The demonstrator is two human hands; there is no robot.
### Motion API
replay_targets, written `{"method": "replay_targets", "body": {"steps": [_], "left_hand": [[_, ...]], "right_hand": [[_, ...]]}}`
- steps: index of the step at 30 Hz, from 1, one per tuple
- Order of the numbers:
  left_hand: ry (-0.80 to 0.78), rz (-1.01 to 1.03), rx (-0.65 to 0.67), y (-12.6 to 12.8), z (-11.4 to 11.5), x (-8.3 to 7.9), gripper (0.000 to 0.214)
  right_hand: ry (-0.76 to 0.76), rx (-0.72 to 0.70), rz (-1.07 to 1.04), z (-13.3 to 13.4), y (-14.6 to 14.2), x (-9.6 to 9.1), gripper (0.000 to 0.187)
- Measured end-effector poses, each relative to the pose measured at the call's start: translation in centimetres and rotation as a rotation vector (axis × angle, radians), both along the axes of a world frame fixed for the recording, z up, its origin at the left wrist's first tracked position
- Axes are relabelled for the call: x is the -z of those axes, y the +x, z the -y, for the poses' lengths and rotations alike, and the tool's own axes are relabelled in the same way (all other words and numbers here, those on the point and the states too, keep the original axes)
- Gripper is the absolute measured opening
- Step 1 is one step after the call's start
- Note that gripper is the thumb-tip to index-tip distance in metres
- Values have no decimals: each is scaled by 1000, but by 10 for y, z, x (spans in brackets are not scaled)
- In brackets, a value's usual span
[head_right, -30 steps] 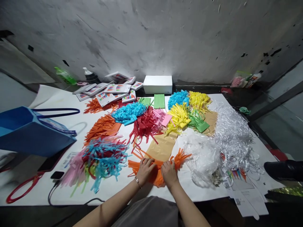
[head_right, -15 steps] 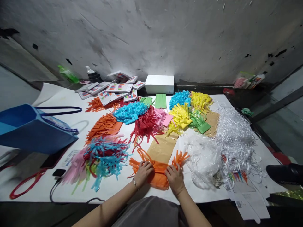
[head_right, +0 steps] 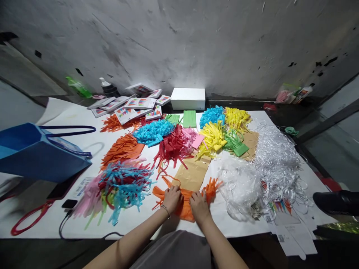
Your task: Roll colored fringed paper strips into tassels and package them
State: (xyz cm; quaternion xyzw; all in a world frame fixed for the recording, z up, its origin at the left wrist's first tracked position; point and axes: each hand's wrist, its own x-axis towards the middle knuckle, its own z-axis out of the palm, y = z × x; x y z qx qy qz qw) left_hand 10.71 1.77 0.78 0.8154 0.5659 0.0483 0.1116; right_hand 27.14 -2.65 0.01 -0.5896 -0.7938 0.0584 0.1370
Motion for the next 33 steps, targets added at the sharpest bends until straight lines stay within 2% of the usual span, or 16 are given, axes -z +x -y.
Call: {"method": "replay_targets", "body": {"steps": [4, 8, 13, 17, 21, 29, 31, 33], "left_hand": [[18, 53, 134, -11, 2, -2, 9], [89, 114, 256, -18, 7, 3, 11], [63, 172, 233, -15, 7, 6, 10], [27, 174, 194, -18, 5, 3, 15], [-1, 163, 180, -19, 8, -1, 16], [-10, -5, -12, 5, 9, -5, 19], [-5, -8, 19, 7, 9, -6, 18], [2, 9, 118, 7, 11, -5, 17]], "right_hand": [[-6, -22, -10, -1, 0, 1, 12], [-9, -5, -24, -3, -2, -1, 9], [-5, -82, -7, -4, -8, 2, 12], [-6, -84, 13, 1, 6, 6, 14], [-23, -1, 24, 6, 18, 2, 11], [-113, 229, 74, -9, 0, -8, 14], [-129, 255, 77, -13, -2, -9, 15], [-136, 258, 72, -16, -2, -10, 17]]}}
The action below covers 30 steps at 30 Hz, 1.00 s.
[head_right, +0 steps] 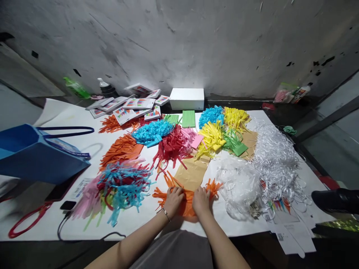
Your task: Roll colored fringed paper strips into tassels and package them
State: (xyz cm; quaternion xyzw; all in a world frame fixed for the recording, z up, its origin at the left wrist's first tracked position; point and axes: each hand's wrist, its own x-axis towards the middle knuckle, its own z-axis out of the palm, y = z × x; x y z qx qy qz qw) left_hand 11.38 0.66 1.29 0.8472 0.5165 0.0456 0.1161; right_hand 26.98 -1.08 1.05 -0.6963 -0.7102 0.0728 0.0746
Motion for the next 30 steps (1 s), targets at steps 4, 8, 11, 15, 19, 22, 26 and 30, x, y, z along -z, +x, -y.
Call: {"method": "replay_targets", "body": {"steps": [4, 8, 11, 15, 19, 22, 26, 30], "left_hand": [[48, 3, 175, 0, 2, 7, 15], [38, -7, 165, 2, -12, 11, 16], [41, 14, 144, 0, -16, 5, 14], [104, 128, 268, -4, 4, 7, 11], [132, 234, 296, -9, 24, 25, 19], [131, 219, 220, -14, 24, 33, 26], [133, 168, 208, -20, 16, 28, 27], [154, 162, 227, -22, 11, 23, 26]], "right_hand": [[8, -77, -35, 4, 1, -3, 20], [30, -209, -92, 12, 0, -3, 17], [41, -258, -163, 13, -4, 2, 16], [75, -189, -327, 10, -8, 6, 16], [193, 73, -564, 2, 2, 2, 15], [333, 335, -772, -9, 26, -3, 19], [531, 646, -1031, -21, 74, -10, 33], [701, 832, -1175, -14, 123, -25, 33]]}}
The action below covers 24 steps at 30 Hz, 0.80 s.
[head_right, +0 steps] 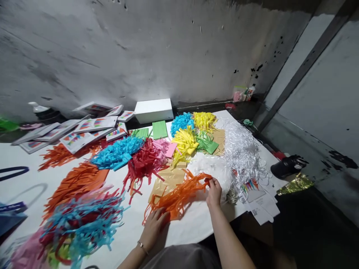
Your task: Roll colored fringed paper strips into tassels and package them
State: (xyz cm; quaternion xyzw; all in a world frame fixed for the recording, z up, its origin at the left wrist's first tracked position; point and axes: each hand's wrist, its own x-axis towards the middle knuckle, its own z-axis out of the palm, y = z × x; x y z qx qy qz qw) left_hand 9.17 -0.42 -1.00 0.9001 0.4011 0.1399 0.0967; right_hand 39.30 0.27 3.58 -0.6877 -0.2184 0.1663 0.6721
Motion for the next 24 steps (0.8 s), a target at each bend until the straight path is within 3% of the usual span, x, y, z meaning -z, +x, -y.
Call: {"method": "replay_targets", "body": {"steps": [5, 8, 10, 11, 12, 14, 17, 21, 24], "left_hand": [[-51, 27, 21, -1, -3, -12, 23], [-112, 190, 12, 12, -1, -45, 22], [-172, 345, 3, 33, 2, -80, 24], [-214, 415, 3, 48, 2, -99, 25], [-268, 472, 31, 64, 2, -119, 26], [-396, 549, 97, 97, 0, -152, 30], [-752, 550, 93, 134, -8, -176, 30], [-1416, 599, 30, 145, -15, -169, 42], [-1802, 683, 29, 142, -12, -163, 38]], "right_hand": [[84, 226, 13, 31, 59, -31, 29], [70, 198, 116, 53, 70, -54, 22], [29, -66, 328, 65, 59, -69, 14], [-3, -274, 518, 69, 48, -77, 12], [-31, -476, 734, 72, 36, -85, 16], [-55, -678, 1072, 76, 14, -98, 26], [-20, -667, 1246, 78, -5, -112, 26], [66, -666, 1230, 83, -2, -119, 27], [100, -749, 1169, 88, 5, -119, 31]]}}
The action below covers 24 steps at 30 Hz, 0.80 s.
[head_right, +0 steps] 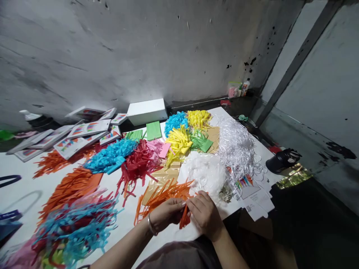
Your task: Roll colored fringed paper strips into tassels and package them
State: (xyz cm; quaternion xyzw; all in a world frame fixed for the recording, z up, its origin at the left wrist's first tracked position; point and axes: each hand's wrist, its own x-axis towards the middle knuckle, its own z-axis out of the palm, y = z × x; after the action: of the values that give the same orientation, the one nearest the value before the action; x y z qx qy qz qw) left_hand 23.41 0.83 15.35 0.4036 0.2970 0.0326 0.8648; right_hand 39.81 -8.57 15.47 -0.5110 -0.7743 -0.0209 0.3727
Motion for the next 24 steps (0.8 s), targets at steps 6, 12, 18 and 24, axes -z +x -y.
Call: {"method": "replay_targets", "body": {"steps": [6, 12, 18, 24], "left_hand": [[-256, 88, -10, 3, 9, -6, 28], [-33, 68, -251, 8, 22, -4, 33], [250, -2, -458, 13, 29, 4, 33], [565, -138, -321, 8, 22, 5, 32]], "right_hand": [[-25, 18, -136, 8, 6, 2, 37], [-77, 121, -427, 8, -9, 6, 28], [-259, 216, -753, 8, -34, 9, 21], [-214, 226, -694, 9, -35, 31, 29]]}}
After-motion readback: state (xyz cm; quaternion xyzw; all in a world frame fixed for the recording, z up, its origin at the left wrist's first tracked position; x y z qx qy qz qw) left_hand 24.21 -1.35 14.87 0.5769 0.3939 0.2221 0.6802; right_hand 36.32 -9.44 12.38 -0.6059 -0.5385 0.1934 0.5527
